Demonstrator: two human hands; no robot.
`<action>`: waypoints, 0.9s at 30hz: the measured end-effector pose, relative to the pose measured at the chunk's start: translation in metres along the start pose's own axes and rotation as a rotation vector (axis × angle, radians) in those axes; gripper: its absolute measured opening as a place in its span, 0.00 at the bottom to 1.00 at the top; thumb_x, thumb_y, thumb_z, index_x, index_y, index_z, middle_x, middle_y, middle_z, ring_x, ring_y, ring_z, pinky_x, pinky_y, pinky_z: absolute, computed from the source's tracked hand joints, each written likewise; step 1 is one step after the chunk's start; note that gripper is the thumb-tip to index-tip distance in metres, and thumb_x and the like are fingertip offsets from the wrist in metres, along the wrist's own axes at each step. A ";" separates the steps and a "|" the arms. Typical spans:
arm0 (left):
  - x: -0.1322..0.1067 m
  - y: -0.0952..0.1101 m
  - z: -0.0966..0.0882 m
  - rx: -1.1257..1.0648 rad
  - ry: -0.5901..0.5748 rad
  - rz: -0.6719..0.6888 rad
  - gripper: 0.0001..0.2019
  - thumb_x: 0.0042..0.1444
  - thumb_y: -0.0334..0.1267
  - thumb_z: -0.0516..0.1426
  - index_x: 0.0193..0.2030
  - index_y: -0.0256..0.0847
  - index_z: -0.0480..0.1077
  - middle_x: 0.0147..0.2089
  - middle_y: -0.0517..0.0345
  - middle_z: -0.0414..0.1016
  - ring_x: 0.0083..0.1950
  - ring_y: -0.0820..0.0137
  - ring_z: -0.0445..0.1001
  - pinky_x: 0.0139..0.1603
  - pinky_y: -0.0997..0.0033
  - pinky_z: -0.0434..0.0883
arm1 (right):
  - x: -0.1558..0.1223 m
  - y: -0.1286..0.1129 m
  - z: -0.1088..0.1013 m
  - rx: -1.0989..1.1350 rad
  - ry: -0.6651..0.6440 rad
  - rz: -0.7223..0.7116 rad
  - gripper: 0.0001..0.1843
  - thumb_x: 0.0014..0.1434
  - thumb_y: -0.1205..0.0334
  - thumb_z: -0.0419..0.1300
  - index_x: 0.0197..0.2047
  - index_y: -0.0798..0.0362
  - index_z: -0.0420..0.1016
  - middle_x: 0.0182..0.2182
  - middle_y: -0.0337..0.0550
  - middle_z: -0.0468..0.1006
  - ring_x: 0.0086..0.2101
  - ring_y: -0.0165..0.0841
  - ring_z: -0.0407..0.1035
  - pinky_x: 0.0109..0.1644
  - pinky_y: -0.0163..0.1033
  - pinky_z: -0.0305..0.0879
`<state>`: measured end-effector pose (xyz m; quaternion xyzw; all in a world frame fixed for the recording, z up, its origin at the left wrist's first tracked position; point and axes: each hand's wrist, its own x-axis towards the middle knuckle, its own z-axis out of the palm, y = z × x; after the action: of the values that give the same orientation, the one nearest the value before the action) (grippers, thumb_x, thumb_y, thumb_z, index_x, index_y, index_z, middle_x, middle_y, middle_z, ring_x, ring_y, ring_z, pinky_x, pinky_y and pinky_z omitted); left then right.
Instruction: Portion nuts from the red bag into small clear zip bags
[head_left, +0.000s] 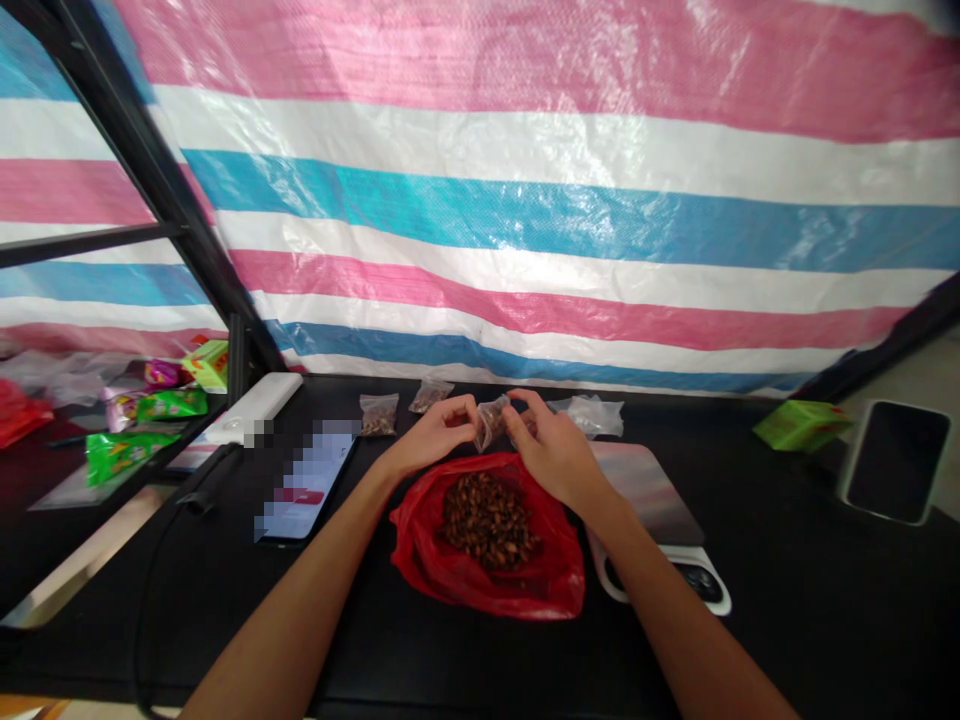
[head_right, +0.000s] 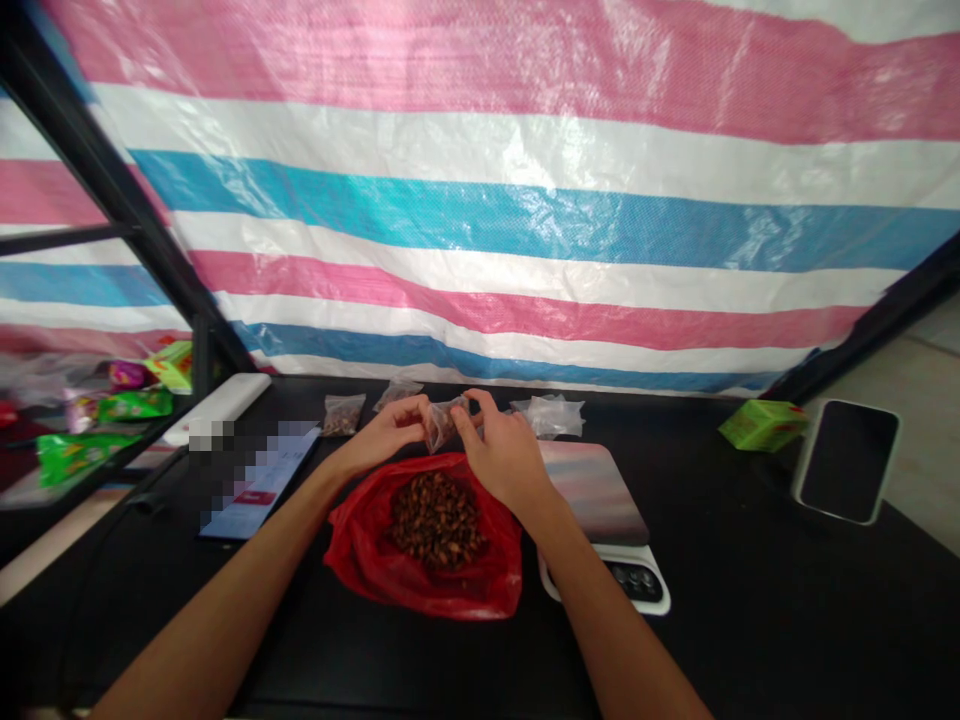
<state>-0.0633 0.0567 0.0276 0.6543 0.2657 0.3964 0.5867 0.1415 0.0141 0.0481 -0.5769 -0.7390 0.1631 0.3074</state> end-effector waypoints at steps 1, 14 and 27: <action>-0.001 0.002 0.001 -0.017 -0.023 -0.008 0.07 0.53 0.31 0.63 0.29 0.37 0.68 0.32 0.62 0.73 0.37 0.73 0.71 0.45 0.73 0.66 | 0.000 0.002 0.001 0.015 -0.003 0.030 0.25 0.73 0.46 0.48 0.65 0.49 0.66 0.38 0.46 0.86 0.41 0.45 0.80 0.45 0.45 0.66; -0.010 0.019 -0.003 -0.033 -0.288 -0.122 0.11 0.53 0.39 0.68 0.37 0.38 0.72 0.42 0.57 0.73 0.46 0.67 0.73 0.52 0.67 0.67 | 0.007 0.004 -0.010 0.798 -0.155 0.137 0.21 0.61 0.44 0.66 0.48 0.50 0.74 0.36 0.41 0.82 0.34 0.34 0.75 0.38 0.38 0.69; -0.008 0.011 -0.013 0.016 -0.149 -0.143 0.12 0.51 0.32 0.65 0.40 0.39 0.69 0.41 0.60 0.72 0.43 0.70 0.71 0.47 0.69 0.66 | -0.005 -0.001 -0.031 0.869 -0.507 -0.185 0.18 0.62 0.56 0.69 0.53 0.49 0.71 0.52 0.46 0.78 0.51 0.37 0.75 0.57 0.44 0.70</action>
<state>-0.0792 0.0557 0.0363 0.6661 0.2703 0.3017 0.6263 0.1613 0.0061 0.0705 -0.2705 -0.7022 0.5621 0.3432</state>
